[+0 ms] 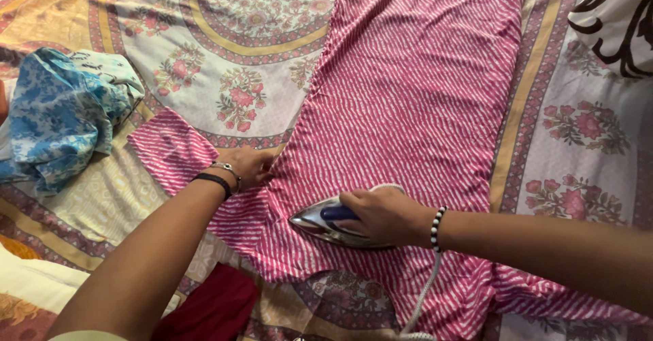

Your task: The person irons a pink and white striped garment on a bed using a handheld electric iron. They smooth the fabric with one hand while moving the iron with the other, periodically lifting and repositioning the garment to access different areas.

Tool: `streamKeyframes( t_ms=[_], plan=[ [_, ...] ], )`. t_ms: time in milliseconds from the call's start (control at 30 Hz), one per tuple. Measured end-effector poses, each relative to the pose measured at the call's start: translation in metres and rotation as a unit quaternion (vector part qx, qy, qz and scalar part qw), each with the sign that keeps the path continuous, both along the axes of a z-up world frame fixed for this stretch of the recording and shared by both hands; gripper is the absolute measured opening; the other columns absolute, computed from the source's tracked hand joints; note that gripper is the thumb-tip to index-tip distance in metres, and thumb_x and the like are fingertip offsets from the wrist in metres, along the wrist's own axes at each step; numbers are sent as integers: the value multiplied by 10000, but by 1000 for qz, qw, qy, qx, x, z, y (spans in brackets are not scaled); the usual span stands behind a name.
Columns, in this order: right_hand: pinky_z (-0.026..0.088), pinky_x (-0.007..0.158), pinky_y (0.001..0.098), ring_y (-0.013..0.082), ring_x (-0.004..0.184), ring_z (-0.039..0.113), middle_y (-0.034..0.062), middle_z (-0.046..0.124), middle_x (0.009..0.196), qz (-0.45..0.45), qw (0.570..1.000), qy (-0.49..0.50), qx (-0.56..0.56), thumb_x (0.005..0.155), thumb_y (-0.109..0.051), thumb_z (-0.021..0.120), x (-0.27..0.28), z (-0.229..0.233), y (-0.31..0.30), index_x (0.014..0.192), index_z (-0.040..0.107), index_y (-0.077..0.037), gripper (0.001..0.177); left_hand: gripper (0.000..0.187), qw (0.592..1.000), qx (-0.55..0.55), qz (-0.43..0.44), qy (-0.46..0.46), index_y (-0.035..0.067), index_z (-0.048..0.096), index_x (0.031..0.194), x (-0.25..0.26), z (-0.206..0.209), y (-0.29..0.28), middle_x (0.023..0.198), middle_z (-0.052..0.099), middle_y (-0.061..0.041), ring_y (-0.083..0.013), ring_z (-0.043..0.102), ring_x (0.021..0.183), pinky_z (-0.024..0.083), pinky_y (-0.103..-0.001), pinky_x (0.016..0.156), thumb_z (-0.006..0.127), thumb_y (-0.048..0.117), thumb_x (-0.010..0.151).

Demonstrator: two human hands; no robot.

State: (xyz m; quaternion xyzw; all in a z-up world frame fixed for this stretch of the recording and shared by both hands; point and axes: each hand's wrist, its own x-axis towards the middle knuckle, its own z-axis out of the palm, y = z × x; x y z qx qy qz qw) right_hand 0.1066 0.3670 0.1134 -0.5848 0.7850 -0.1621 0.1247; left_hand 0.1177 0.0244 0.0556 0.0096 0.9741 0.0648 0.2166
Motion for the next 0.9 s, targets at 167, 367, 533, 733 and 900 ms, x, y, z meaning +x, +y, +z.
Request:
streamKeyframes(
  t_ms=[167,367,533,733,900],
  plan=[
    [566,461,351,201,520,641,122,676,798,-140,981,15,133,1060,-402,451,-37,-7,3,1115,549,-25,394,267,990,-141,-4,-19,237,711,1163,-11,1,12,1084,734,-110,-285,718,1013,569,-461,848,657,374,941],
    [566,630,471,298,650,691,187,705,779,-312,950,-6,6,1021,-388,537,-86,-5,46,1018,598,-4,388,209,945,-273,-161,84,235,611,1172,-17,-7,24,853,720,-52,-230,721,865,559,-389,719,639,246,966],
    [564,733,515,392,804,717,242,711,832,-376,925,0,53,1000,-417,597,-66,-6,92,1086,596,-32,395,89,915,-256,-272,152,145,629,997,-18,-24,43,794,698,-32,-192,698,816,562,-367,716,676,198,944],
    [615,670,428,298,721,753,138,743,899,-235,953,-164,100,974,-412,561,-3,-2,121,1098,608,-93,346,400,889,-318,-324,54,125,537,1230,-16,-33,71,923,701,-56,-226,685,945,479,-455,987,697,305,911],
    [534,714,489,359,788,709,183,723,874,-160,975,-135,76,935,-370,659,37,4,139,1110,598,-69,354,334,914,-300,-272,18,115,551,1254,-18,-25,79,941,752,-43,-227,698,1002,429,-455,1093,647,220,952]
  ],
)
